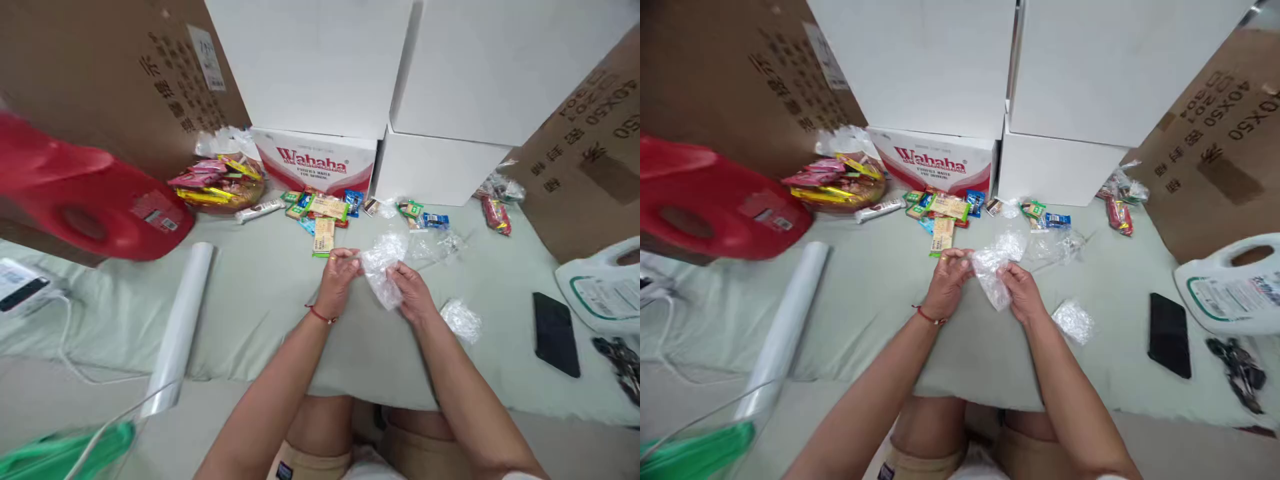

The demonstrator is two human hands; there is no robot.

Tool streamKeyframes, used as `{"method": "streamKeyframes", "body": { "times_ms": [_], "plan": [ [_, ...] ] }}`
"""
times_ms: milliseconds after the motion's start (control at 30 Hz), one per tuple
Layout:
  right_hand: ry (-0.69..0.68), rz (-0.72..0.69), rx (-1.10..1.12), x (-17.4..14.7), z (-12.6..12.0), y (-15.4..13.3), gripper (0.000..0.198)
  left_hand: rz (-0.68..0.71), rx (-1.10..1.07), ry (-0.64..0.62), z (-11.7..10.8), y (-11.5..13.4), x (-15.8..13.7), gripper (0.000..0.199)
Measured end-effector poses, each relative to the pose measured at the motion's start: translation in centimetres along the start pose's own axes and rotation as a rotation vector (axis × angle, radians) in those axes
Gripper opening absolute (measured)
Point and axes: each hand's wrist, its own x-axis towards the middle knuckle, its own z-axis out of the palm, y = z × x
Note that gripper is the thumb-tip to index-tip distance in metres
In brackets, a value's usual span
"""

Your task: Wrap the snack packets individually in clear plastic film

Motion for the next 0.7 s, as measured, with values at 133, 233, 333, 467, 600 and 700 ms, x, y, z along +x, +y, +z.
{"method": "streamKeyframes", "body": {
  "times_ms": [133,233,333,467,600,700],
  "plan": [
    [0.199,-0.171,-0.05,0.1,0.6,0.9,0.04,0.074,0.205,-0.102,0.3,-0.3,-0.7,0.047],
    [0.155,-0.188,-0.094,-0.1,1.0,1.5,0.037,0.042,0.358,-0.317,0.8,-0.3,-1.3,0.045],
    [0.047,-0.141,-0.065,-0.2,1.1,1.5,0.035,0.033,0.364,-0.323,0.8,0.0,-1.4,0.042],
    [0.022,-0.115,0.02,0.1,0.6,0.6,0.034,0.007,0.254,-0.169,0.2,0.3,-0.7,0.043],
    [0.039,-0.143,-0.01,0.1,0.4,0.5,0.033,0.001,0.187,-0.128,0.1,0.5,-0.6,0.042],
    [-0.049,-0.188,-0.18,-0.3,0.9,1.4,0.037,-0.055,0.186,-0.202,0.4,0.5,-0.8,0.04]
  ]
}}
